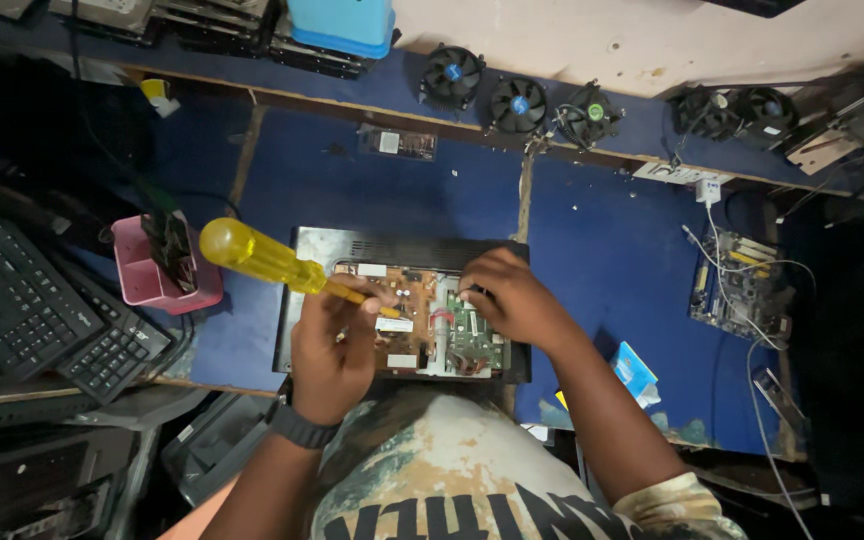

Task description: The person uses a yellow screwdriver to tighten screws on an open electronic device placed on a blue workbench. The person repeatedly adjusts the screwdriver and repositions their hands while working on the circuit board.

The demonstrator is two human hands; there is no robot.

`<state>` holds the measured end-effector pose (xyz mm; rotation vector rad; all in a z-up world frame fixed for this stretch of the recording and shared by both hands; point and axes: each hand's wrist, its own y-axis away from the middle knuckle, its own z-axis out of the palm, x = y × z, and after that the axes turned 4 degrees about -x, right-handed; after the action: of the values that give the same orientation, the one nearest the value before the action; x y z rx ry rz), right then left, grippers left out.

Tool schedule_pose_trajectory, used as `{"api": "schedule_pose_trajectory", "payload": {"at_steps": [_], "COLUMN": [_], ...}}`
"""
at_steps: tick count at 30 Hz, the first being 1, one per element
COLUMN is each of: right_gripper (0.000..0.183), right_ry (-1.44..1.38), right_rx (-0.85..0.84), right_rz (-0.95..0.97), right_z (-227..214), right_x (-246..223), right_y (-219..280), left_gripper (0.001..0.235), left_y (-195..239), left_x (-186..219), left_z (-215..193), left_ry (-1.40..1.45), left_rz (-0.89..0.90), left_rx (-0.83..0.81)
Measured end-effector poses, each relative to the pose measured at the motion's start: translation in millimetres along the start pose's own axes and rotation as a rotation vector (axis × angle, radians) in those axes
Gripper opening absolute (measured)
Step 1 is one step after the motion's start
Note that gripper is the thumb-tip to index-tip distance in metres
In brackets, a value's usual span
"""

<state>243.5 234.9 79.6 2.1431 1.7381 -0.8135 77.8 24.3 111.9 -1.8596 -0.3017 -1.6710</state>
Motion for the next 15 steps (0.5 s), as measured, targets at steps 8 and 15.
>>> {"api": "schedule_pose_trajectory", "payload": {"at_steps": [8,15], "right_gripper": [0.010,0.011], "right_ry": [0.006,0.045], "right_rx": [-0.018,-0.021], "right_rz": [0.016,0.005], "right_z": [1.0,1.3], "right_x": [0.1,0.5], "right_y": [-0.5,0.0], "left_gripper": [0.016,0.018], "left_y": [-0.8,-1.6], "left_x": [-1.1,-2.9], "left_z": [0.5,-1.5], "left_ry": [0.006,0.012], "left_rz": [0.121,0.126], "left_rx": [-0.021,-0.036]}}
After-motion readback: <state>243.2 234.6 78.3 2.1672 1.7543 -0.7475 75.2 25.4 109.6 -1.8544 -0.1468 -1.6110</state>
